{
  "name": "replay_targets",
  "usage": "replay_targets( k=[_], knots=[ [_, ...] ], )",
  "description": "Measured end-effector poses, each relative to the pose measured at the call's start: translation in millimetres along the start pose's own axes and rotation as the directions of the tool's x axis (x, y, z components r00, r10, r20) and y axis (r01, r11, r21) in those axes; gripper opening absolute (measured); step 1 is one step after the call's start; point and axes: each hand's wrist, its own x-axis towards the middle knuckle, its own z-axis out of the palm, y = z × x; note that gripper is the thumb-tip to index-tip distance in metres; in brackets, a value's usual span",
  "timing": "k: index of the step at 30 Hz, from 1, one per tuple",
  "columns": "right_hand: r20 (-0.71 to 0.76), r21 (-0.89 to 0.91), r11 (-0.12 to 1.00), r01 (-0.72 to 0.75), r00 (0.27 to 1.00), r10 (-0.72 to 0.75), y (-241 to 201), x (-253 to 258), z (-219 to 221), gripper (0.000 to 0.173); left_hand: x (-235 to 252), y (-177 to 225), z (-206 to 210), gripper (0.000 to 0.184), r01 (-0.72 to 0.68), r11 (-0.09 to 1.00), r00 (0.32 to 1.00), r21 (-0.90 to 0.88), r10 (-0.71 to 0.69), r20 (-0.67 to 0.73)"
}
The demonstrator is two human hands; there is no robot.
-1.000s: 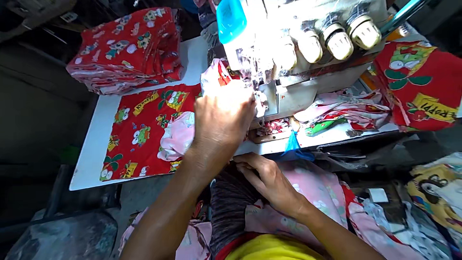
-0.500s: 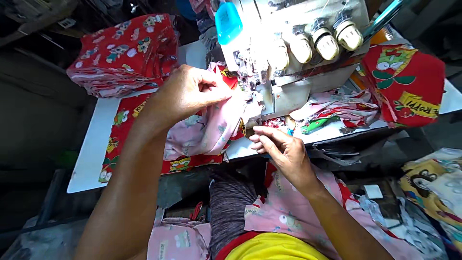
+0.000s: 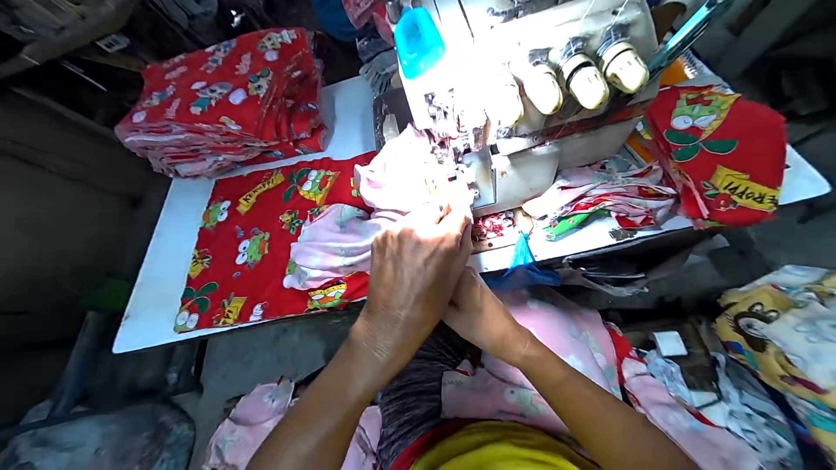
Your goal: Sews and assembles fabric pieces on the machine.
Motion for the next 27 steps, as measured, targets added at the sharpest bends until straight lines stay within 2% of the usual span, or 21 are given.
replay_targets(
  k=[4, 10, 15, 19, 21, 22, 25, 27],
  knots=[
    [0.073, 0.012, 1.000, -0.026, 0.997, 0.025, 6.0, -10.9, -7.3, 0.015, -1.8, 7.0, 7.4, 0.014, 0.031, 0.998, 0.999, 0.053, -0.030, -0.030],
    [0.129, 0.022, 0.995, -0.101, 0.987, 0.097, 10.7, -8.8, -11.9, 0.023, 17.3, 0.3, 8.9, 0.019, 0.085, 0.988, 0.995, 0.130, -0.078, -0.061],
    [0.159, 0.047, 0.993, -0.110, 0.982, 0.101, 20.9, -16.9, -14.5, 0.027, 23.7, -9.7, 13.6, 0.017, 0.117, 0.989, 0.992, 0.085, -0.112, -0.065],
    [0.189, 0.062, 0.986, -0.153, 0.972, 0.139, 25.0, -25.4, -18.7, 0.029, 42.5, -57.5, 6.8, 0.030, 0.273, 0.952, 0.949, -0.140, -0.290, -0.121],
    [0.198, 0.051, 0.986, -0.159, 0.969, 0.146, 23.5, -28.1, -18.8, 0.030, 49.7, -93.0, 10.5, 0.046, 0.323, 0.918, 0.921, -0.230, -0.361, -0.147],
    [0.205, 0.048, 0.987, -0.155, 0.968, 0.142, 21.8, -28.7, -17.8, 0.030, 51.0, -108.7, 14.8, 0.052, 0.338, 0.903, 0.918, -0.267, -0.379, -0.118],
    [0.225, 0.054, 0.989, -0.137, 0.967, 0.121, 17.6, -29.8, -15.8, 0.029, 44.3, -136.6, 10.8, 0.037, 0.318, 0.889, 0.940, -0.330, -0.341, -0.014],
    [0.232, 0.051, 0.989, -0.140, 0.965, 0.125, 18.0, -33.6, -16.7, 0.029, 28.6, -141.0, -24.7, 0.034, 0.270, 0.900, 0.961, -0.342, -0.272, 0.043]
  ],
)
